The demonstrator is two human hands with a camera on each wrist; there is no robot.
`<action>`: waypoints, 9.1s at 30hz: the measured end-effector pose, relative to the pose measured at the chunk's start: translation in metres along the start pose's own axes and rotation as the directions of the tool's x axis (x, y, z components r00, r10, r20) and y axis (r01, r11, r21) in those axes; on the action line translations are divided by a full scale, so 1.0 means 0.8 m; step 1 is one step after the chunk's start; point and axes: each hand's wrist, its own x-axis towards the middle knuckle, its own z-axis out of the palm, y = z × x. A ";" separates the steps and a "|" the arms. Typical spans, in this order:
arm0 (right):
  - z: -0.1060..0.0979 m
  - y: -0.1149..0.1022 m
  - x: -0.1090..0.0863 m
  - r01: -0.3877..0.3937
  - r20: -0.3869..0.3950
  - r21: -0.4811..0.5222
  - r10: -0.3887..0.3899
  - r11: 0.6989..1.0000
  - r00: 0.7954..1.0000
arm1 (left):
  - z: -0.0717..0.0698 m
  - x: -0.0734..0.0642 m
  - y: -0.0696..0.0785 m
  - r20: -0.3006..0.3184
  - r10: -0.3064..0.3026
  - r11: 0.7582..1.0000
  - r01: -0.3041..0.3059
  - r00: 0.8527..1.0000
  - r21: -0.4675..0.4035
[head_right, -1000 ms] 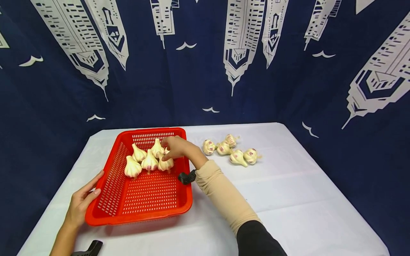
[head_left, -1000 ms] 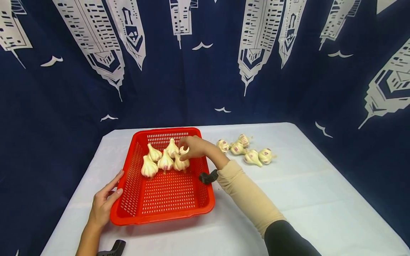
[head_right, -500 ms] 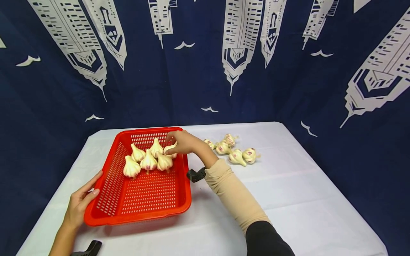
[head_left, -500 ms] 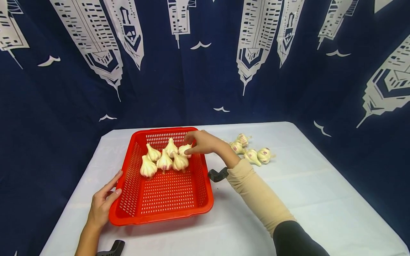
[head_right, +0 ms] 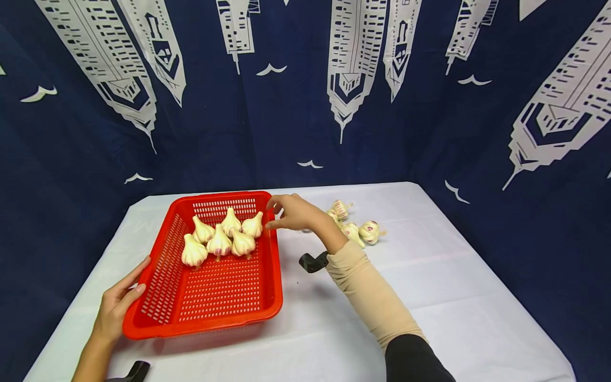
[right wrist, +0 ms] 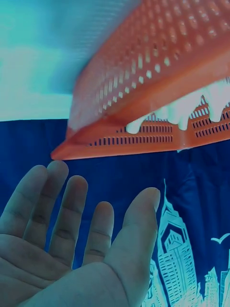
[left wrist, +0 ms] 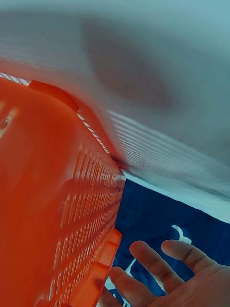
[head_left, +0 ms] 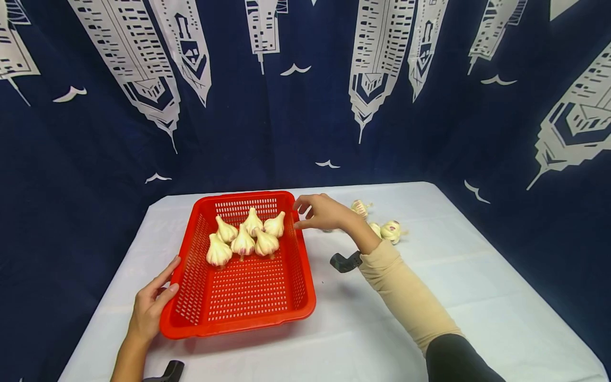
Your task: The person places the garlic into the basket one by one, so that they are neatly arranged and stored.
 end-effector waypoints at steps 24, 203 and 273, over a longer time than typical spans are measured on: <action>0.004 0.102 -0.079 -0.094 -0.163 0.062 0.103 0.994 0.981 | -0.001 0.001 0.003 -0.001 0.002 0.997 -0.002 1.000 -0.083; 0.040 0.032 -0.038 0.159 -0.465 0.078 -0.105 0.984 0.879 | 0.001 -0.002 0.002 -0.006 -0.006 0.999 0.005 1.000 -0.054; 0.132 -0.128 0.098 0.260 0.175 0.150 -0.284 0.954 0.943 | 0.001 0.000 -0.003 -0.030 0.062 0.998 -0.061 0.998 0.031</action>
